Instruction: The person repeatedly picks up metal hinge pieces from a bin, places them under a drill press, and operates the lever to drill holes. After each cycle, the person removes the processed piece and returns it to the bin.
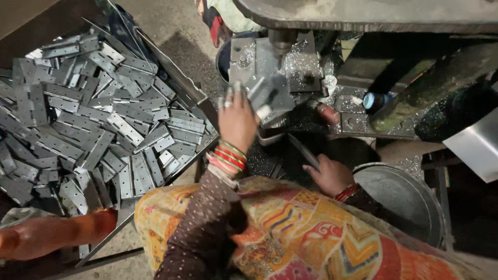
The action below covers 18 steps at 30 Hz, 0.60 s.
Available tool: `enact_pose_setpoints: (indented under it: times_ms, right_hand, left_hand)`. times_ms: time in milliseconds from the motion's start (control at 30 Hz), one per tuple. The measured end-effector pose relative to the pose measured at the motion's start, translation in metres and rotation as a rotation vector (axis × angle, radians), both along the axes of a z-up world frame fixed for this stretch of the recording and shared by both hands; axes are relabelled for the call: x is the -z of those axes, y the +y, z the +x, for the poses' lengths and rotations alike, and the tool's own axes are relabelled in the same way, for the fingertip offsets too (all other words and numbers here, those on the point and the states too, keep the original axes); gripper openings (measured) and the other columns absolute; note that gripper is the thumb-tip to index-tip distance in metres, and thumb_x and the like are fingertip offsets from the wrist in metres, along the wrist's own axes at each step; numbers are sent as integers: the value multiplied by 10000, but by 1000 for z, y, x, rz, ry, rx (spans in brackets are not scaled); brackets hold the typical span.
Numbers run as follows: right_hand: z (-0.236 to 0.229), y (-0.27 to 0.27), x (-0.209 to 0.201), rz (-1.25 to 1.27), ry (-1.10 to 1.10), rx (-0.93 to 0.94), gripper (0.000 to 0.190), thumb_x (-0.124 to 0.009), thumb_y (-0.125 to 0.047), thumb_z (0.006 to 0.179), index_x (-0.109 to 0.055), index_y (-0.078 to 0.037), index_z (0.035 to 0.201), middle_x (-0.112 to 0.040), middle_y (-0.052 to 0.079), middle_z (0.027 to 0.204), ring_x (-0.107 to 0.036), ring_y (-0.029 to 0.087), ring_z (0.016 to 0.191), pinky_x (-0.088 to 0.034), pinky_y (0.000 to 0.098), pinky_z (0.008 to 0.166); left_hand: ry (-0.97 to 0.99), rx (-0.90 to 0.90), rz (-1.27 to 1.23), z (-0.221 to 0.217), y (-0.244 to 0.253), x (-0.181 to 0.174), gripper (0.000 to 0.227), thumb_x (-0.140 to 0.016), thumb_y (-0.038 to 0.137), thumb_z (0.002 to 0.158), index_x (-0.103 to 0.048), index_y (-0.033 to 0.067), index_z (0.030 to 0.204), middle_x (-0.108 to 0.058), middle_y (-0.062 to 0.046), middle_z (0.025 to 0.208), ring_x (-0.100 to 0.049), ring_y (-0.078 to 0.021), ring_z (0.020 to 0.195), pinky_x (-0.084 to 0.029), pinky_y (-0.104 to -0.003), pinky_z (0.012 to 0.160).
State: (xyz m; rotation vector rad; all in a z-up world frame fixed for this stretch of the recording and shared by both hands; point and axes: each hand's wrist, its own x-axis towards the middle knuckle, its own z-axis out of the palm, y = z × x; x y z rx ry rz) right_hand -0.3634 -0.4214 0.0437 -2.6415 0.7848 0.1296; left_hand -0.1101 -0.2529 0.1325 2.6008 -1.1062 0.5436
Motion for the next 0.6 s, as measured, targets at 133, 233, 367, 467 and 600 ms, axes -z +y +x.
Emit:
enact_pose_setpoints:
  times_ms: [133,233,367,467,600]
  right_hand:
    - [2,2,2,6,-27,-18,531,-615,-602,906,-590,-72,935,-715,225,800,-696,469,783,-528,594,662]
    - [-1,0,7,-41,-46,-16,544,-642,-603,874,-585,-65,928,-709,231,803,-688,477,792,-528,594,655]
    - [-3,-10,27,-37,-40,-28,520,-635,-584,887,-589,-69,951,-712,231,803,-690,477,786,-526,597,658]
    - [-12,-21,66,-13,-23,-4,520,-656,-583,860,-619,-70,935,-715,228,816,-698,466,776,-531,583,649]
    - [-22,-16,143,-82,-18,-9,518,-658,-584,872,-654,-74,962,-709,229,816,-706,451,741,-536,558,650]
  left_hand:
    - [-59,107,61,-31,-13,19,636,-595,481,845,-683,-10,1239,-471,-188,1532,-502,-346,1408,-310,-549,1173]
    - [141,146,48,-34,-28,25,564,-523,495,1024,-698,-5,1217,-493,-215,1522,-488,-390,1385,-267,-587,1226]
    - [-33,120,-133,-10,-47,19,549,-575,433,996,-681,-11,1302,-549,-193,1469,-482,-357,1389,-247,-624,1217]
    - [96,86,-22,1,-54,17,531,-605,384,906,-684,26,1289,-584,-171,1418,-496,-338,1358,-240,-608,1198]
    - [138,109,-13,5,-52,16,486,-630,347,860,-699,68,1252,-602,-155,1408,-517,-324,1345,-243,-586,1192]
